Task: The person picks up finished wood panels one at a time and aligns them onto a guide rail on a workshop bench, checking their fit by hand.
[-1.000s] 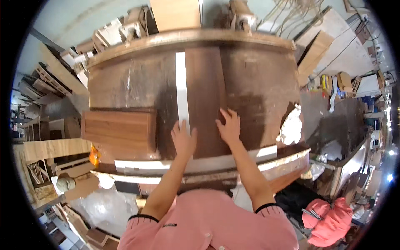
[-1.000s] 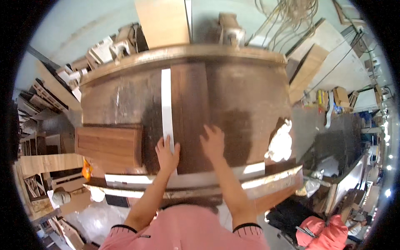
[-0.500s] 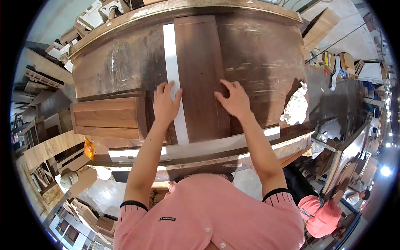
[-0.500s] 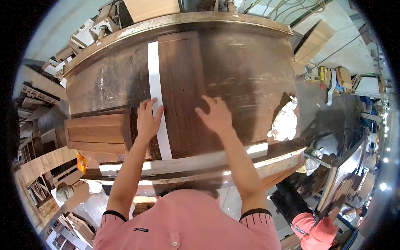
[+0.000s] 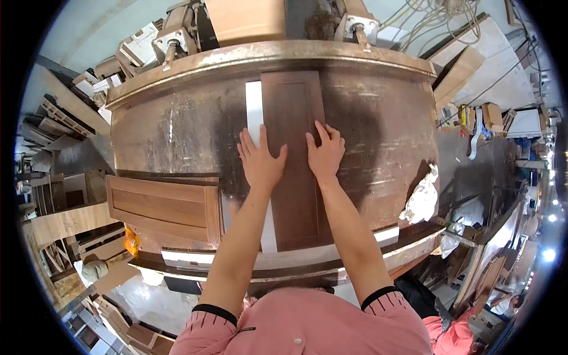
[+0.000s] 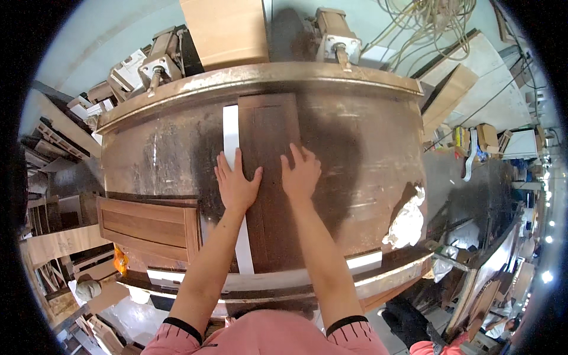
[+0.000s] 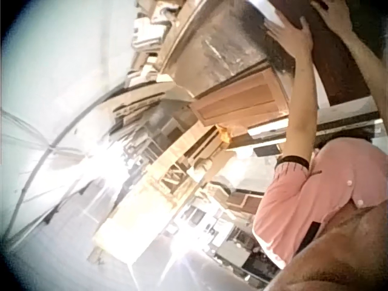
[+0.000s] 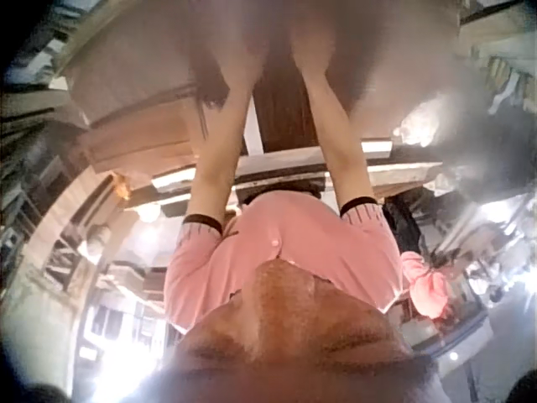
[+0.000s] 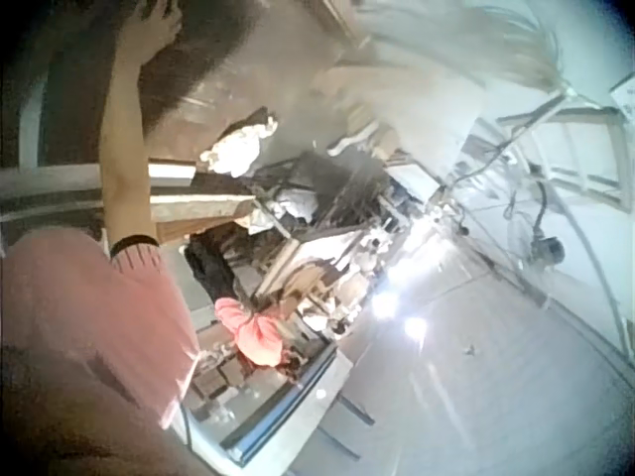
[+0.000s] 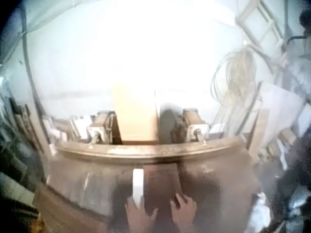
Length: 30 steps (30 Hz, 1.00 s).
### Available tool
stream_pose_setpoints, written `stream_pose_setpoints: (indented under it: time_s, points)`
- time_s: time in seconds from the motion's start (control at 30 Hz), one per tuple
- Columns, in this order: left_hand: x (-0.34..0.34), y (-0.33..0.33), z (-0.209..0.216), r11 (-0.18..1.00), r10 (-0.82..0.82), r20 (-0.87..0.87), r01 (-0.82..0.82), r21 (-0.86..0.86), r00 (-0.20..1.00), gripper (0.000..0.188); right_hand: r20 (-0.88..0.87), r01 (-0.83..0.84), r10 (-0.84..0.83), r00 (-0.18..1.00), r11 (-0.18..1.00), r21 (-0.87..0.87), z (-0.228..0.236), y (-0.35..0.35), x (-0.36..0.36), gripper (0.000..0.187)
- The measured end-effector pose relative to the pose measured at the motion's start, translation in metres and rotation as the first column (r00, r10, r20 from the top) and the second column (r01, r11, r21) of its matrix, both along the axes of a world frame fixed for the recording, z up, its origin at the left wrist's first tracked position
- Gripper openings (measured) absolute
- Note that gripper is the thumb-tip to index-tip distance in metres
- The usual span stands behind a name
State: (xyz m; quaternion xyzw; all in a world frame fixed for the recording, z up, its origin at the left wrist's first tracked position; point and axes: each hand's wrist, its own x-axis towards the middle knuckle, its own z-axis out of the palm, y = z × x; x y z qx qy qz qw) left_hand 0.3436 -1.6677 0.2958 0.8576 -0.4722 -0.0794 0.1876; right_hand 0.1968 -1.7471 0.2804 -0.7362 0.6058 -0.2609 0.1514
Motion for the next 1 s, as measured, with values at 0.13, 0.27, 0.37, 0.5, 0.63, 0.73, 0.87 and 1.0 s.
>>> stream_pose_setpoints:
  time_s: [0.13, 0.27, 0.37, 0.5, 0.63, 0.73, 0.87, 1.0]
  points:
    - [-0.0009, -0.0003, -0.0026, 1.0, -0.007, 0.009, 0.007, -0.027, 1.0, 0.081, -0.023, 0.037, -0.037, 0.999, 0.999, -0.014, 0.0008, -0.0016, 0.0018, 0.041]
    - [0.0015, -0.0001, -0.0033, 0.999, -0.016, 0.011, 0.016, -0.03, 1.0, 0.08, -0.034, 0.049, -0.048, 0.998, 0.999, 0.017, 0.0045, -0.0018, 0.0059, 0.041]
    - [-0.0002, -0.0001, -0.002, 1.0, -0.007, -0.015, 0.006, -0.03, 1.0, 0.079, -0.043, 0.037, -0.037, 0.998, 0.999, 0.011, 0.0073, -0.0006, 0.0045, 0.041]
    - [-0.0002, 0.0, 0.0012, 1.0, -0.009, -0.021, 0.009, -0.019, 1.0, 0.079, -0.032, 0.041, -0.04, 0.999, 0.999, 0.023, 0.0076, -0.0011, 0.0045, 0.041]
    - [0.0008, 0.0018, 0.0007, 0.999, -0.016, -0.008, 0.015, -0.051, 1.0, 0.079, -0.039, 0.029, -0.029, 0.999, 1.0, -0.001, 0.007, 0.0009, 0.0057, 0.042]
    - [0.001, 0.0031, 0.0007, 0.998, -0.027, 0.001, 0.027, -0.056, 1.0, 0.08, -0.042, 0.025, -0.026, 0.999, 0.999, -0.02, 0.0068, 0.0027, 0.0053, 0.042]
    - [0.0005, 0.0025, 0.002, 0.999, -0.032, 0.01, 0.033, -0.042, 0.999, 0.08, -0.044, 0.036, -0.036, 0.998, 0.999, -0.004, 0.0078, 0.003, 0.0051, 0.042]
    - [-0.0002, 0.001, 0.0004, 0.997, -0.048, 0.029, 0.05, -0.064, 0.998, 0.08, -0.028, 0.028, -0.03, 0.999, 0.999, -0.038, 0.0063, -0.0001, 0.0039, 0.042]
